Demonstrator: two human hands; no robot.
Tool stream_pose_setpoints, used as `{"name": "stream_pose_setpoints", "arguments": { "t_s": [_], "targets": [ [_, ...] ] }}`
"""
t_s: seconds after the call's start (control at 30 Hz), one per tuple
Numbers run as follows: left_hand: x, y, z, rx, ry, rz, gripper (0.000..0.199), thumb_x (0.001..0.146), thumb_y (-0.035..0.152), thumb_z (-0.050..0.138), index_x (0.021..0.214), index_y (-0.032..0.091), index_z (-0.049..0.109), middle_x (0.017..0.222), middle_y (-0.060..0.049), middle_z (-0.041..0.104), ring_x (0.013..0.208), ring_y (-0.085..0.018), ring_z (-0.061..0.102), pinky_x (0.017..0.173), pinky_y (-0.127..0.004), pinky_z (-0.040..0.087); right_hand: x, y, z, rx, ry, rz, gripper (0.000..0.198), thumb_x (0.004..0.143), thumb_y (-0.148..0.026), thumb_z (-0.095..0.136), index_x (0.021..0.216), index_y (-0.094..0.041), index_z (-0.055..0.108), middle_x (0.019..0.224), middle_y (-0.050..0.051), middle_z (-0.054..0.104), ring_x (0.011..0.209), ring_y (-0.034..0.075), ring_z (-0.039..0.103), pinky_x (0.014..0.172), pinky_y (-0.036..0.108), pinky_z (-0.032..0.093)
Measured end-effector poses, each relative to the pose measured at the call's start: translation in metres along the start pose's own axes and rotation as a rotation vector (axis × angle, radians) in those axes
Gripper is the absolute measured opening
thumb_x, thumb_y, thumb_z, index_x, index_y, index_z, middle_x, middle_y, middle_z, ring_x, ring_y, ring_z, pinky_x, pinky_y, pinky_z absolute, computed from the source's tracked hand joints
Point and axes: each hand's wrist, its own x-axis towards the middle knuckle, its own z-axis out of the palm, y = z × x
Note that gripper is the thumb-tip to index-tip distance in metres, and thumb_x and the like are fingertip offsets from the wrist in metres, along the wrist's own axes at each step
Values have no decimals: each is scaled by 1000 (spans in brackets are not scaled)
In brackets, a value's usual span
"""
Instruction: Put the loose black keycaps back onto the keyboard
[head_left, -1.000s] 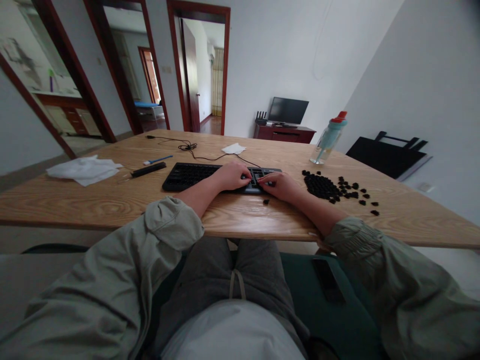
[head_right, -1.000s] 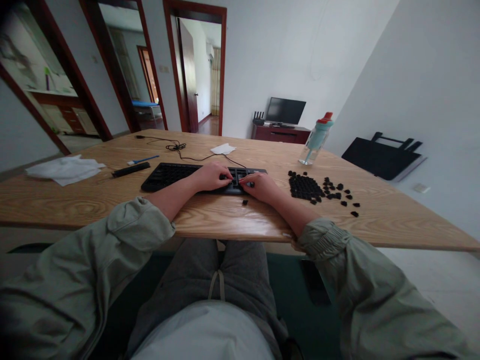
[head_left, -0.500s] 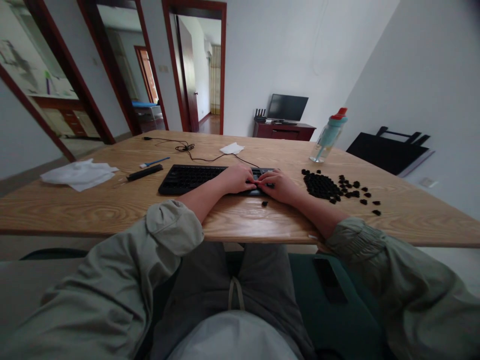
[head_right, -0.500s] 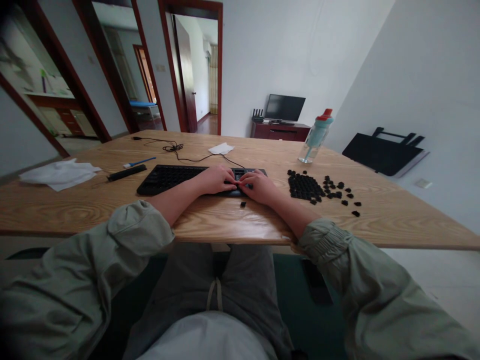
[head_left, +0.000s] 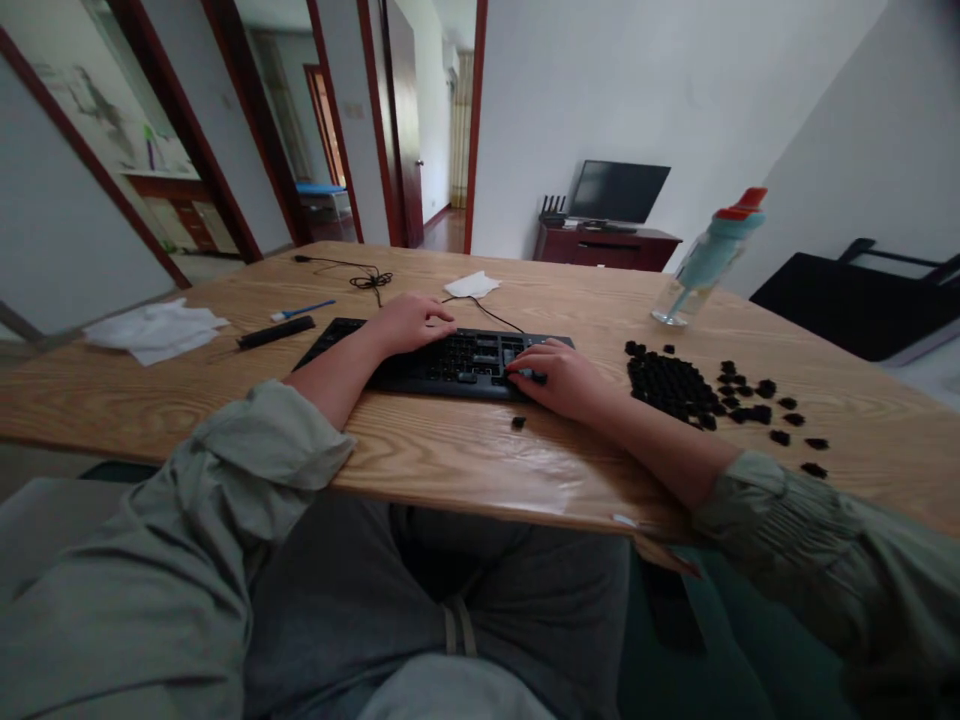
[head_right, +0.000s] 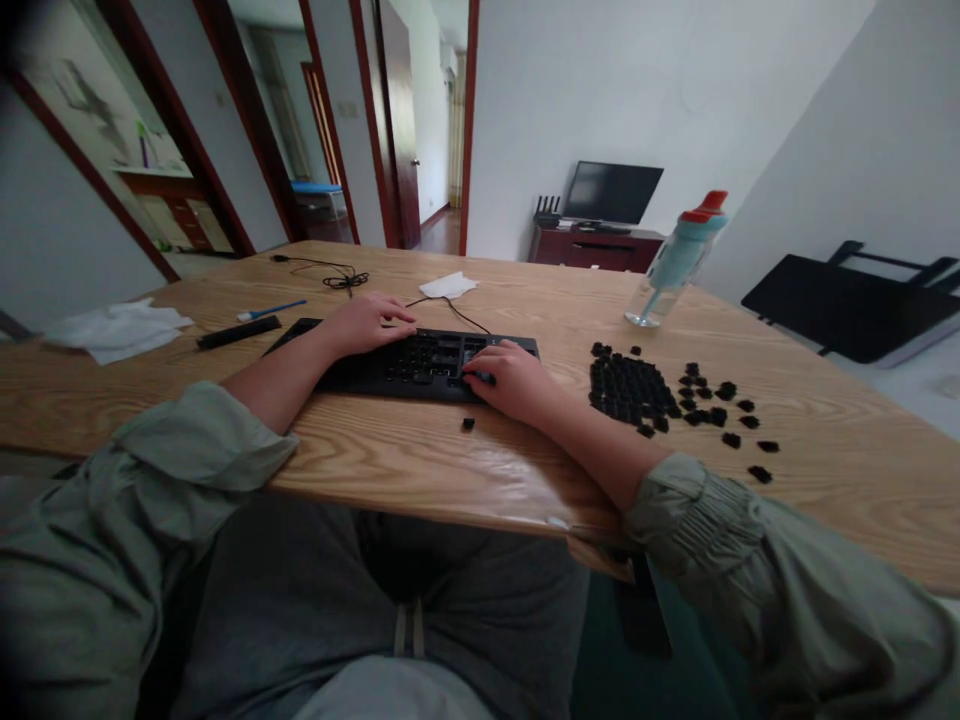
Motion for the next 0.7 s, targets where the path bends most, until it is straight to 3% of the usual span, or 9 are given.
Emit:
{"name": "stream_pose_setpoints", "arguments": {
  "t_s": [0.13, 0.27, 0.5, 0.7],
  "targets": [
    [-4, -5, -6, -35, 98, -97, 30, 87, 39, 61, 100, 18, 78, 103, -8, 75, 96, -22, 65, 90, -32, 49, 3, 0, -4, -27, -23, 29, 21, 89, -28, 61, 100, -21, 77, 99, 9, 75, 93, 25, 66, 87, 38, 50],
    [-4, 5, -7, -70, 107, -133, 30, 85, 41, 62, 98, 19, 77, 99, -6, 76, 86, -19, 65, 81, -30, 50, -3, -9, -8, -23, 34, 126, 20, 84, -28, 64, 99, -22, 76, 92, 7, 74, 86, 23, 67, 79, 34, 51],
    [-7, 25, -10, -119, 66, -27, 30, 86, 41, 59, 98, 19, 77, 96, -5, 77, 82, -18, 66, 77, -28, 50, -42, -19, -28, 26, 22, 239, 25, 81, -28, 65, 103, -22, 76, 94, 7, 75, 81, 20, 66, 73, 31, 51],
    [-16, 50, -8, -200, -20, 179, 27, 88, 35, 59, 100, 18, 76, 94, -5, 76, 85, -18, 66, 80, -28, 49, -67, -32, -35, 204, -65, 399, 26, 83, -34, 65, 101, -20, 77, 75, 4, 71, 61, 14, 58, 57, 25, 43]
  ]
}}
